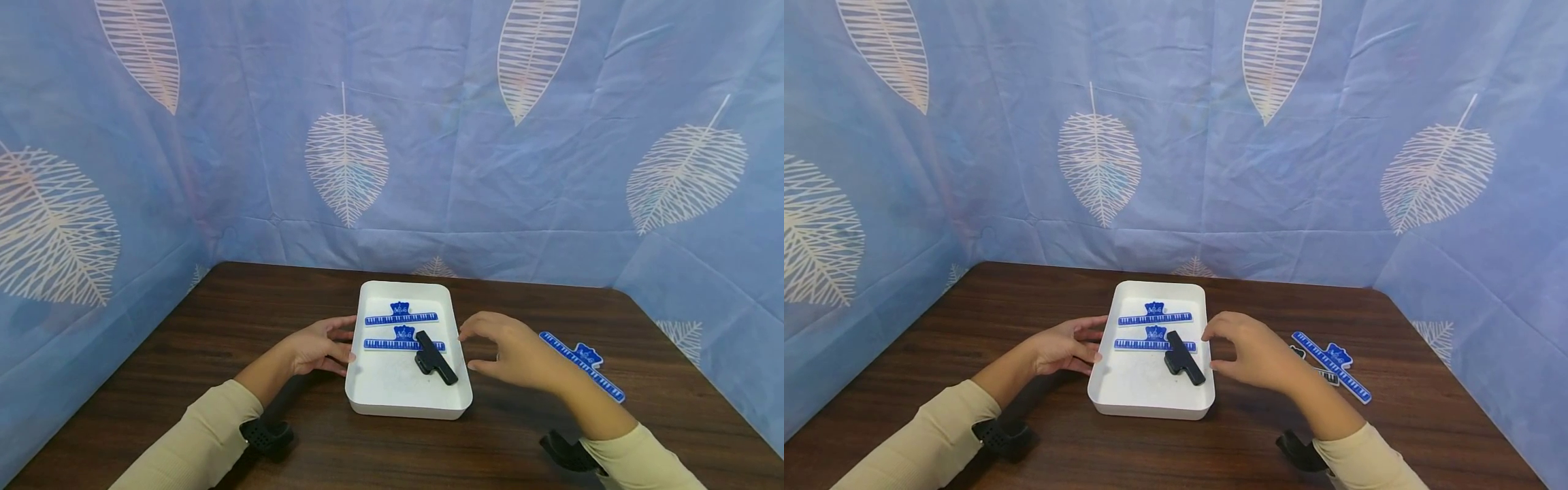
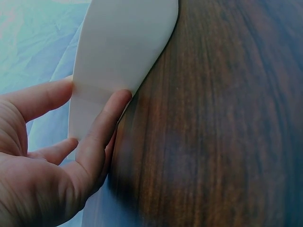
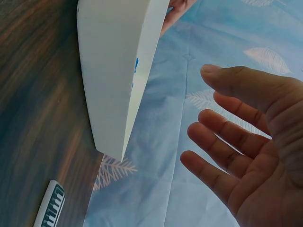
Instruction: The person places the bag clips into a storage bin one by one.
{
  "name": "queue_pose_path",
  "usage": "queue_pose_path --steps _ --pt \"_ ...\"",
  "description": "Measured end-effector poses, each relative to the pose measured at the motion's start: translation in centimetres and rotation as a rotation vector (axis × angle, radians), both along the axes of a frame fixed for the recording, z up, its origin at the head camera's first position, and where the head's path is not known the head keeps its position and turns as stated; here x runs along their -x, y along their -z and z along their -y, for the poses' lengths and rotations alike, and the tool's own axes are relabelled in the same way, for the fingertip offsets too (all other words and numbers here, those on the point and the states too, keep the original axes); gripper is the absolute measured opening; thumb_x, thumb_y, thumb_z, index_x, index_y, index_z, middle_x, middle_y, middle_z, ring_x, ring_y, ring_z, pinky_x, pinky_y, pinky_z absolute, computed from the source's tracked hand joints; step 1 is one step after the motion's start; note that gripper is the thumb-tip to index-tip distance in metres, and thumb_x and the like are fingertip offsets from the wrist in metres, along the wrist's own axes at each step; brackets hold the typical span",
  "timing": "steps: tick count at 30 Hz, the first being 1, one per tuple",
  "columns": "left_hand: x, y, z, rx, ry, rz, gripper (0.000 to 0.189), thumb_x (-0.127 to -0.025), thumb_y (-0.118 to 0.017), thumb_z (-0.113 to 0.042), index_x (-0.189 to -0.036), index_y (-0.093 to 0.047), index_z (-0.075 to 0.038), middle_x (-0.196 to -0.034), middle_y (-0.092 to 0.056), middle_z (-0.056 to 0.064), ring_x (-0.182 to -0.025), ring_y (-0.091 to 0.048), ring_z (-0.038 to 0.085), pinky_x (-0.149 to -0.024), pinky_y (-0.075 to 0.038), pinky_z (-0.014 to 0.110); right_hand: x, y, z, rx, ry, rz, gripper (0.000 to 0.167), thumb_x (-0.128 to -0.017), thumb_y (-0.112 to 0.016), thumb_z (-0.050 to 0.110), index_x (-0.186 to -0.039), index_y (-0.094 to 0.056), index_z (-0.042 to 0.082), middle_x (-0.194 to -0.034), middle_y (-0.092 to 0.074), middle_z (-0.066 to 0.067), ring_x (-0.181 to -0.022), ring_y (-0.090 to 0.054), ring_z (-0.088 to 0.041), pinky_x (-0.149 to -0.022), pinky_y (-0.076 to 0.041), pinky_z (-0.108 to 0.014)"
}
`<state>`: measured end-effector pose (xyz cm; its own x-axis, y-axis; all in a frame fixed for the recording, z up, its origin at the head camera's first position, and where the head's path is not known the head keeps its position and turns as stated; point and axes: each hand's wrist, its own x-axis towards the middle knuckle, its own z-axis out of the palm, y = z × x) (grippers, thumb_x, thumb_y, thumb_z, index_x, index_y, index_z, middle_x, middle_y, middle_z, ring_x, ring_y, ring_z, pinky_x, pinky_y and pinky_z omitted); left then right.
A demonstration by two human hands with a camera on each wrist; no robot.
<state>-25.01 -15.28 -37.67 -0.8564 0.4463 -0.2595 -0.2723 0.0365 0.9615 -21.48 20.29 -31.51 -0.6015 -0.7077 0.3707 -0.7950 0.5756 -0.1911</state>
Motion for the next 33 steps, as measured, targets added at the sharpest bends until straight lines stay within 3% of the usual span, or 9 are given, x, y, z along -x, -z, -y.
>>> queue_pose_path --steps 10,21,33 --pt "0.0 0.1 0.1 -0.007 0.005 0.001 0.087 -0.08 -0.066 0.014 -0.153 -0.023 -0.004 -0.147 -0.033 0.029 -0.105 -0.062 0.036 -0.081 -0.055 0.052 -0.1 0.2 -1.3 0.011 0.037 -0.054 0.037 -0.071 -0.086 0.009 -0.102 -0.067 0.016 -0.111 -0.064 0.003 -0.105 -0.061 -0.021 -0.083 -0.053 -0.043" --pt "0.0 0.0 0.2 -0.005 -0.001 0.009 0.087 -0.08 -0.066 0.014 -0.154 -0.022 -0.004 -0.146 -0.033 0.029 -0.103 -0.062 0.034 -0.081 -0.055 0.051 0.0 0.0 -2.9 0.007 0.088 -0.034 0.037 -0.072 -0.086 0.009 -0.104 -0.067 0.016 -0.112 -0.063 0.002 -0.105 -0.061 -0.022 -0.083 -0.053 -0.045" --pt "0.1 -0.1 0.0 -0.007 0.005 0.011 0.087 -0.081 -0.065 0.014 -0.154 -0.021 -0.005 -0.148 -0.031 0.029 -0.105 -0.061 0.035 -0.082 -0.055 0.052 0.1 0.9 -4.4 -0.002 0.141 -0.007 0.035 -0.073 -0.084 0.008 -0.103 -0.067 0.016 -0.11 -0.064 0.0 -0.101 -0.062 -0.024 -0.078 -0.053 -0.044"
